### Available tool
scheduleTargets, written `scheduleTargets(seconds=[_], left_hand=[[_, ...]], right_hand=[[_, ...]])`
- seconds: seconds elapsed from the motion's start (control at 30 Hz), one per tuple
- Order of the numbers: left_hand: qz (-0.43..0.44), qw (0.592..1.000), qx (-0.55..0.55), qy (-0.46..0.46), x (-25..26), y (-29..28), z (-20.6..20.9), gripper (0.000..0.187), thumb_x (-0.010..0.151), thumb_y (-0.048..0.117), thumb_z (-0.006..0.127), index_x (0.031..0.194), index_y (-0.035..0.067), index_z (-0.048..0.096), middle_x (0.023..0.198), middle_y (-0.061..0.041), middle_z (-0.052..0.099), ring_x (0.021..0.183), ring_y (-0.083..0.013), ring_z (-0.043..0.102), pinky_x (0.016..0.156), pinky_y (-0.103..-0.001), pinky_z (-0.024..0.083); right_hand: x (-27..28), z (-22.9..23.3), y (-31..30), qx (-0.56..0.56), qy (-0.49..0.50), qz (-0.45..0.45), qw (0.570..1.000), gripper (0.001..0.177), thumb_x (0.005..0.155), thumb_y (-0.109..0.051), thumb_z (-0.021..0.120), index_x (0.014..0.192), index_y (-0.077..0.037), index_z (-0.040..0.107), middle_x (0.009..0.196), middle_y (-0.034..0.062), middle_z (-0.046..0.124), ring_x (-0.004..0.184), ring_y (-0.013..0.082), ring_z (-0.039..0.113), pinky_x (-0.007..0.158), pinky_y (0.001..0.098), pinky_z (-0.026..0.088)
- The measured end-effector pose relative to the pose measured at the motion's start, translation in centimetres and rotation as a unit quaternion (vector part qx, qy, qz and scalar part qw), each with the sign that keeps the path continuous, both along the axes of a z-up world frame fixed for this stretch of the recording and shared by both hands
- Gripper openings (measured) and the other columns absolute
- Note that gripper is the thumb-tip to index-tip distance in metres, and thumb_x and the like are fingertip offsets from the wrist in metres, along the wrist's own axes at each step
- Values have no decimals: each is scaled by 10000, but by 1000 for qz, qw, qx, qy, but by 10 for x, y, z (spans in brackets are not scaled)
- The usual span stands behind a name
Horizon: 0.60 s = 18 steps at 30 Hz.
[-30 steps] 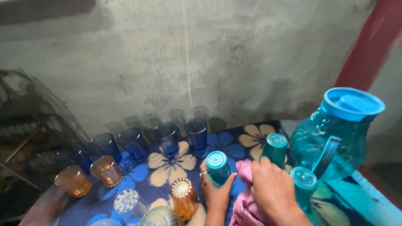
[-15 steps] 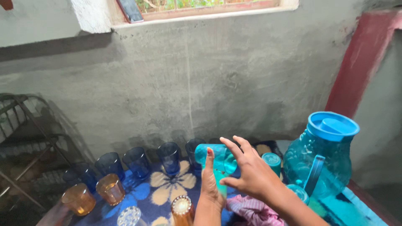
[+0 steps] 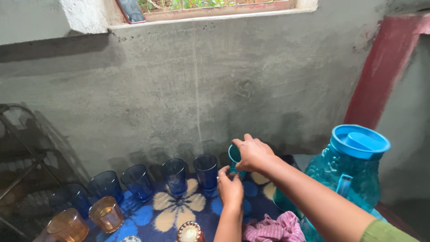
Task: The person wipes several blue and amber glasses and glass bowls using a pink and white striped cloth, picking them up one by one and cleaning the inside and outside surfaces.
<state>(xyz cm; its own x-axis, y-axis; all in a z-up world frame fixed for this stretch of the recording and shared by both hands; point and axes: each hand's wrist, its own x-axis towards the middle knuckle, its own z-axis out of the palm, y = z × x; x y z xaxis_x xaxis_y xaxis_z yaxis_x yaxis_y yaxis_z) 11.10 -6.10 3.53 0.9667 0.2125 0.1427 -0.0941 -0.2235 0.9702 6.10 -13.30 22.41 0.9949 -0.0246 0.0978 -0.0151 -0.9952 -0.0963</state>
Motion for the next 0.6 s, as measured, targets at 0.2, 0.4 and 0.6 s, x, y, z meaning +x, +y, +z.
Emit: scheduleTargets(seconds=[0.2,0.4,0.6], left_hand=[[-23,998,57,22,22,-6,-23,625,817,110,730,1402,145,515,1369,-179,548,1279,-348,542,1073,-418,439],[-65,996,45,39,17,-5,-11,694,851,86,696,1487,121,418,1470,-191,474,1384,-348,451,1128,-413,378],[-109,992,2,57,5,-6,10,695,853,20,596,1510,154,414,1476,-165,500,1393,-316,474,1134,-394,400]], right_hand=[[38,-28,-10,-14,52,-22,998,905,683,-379,858,1489,-227,475,1402,162,503,1278,354,570,1034,436,511],[53,-41,-14,-9,69,-30,997,885,662,-362,851,1467,-216,513,1394,167,534,1241,366,610,1005,447,535],[65,-55,-19,-13,95,-52,994,809,691,-359,831,1429,-171,556,1395,173,542,1219,364,636,974,446,560]])
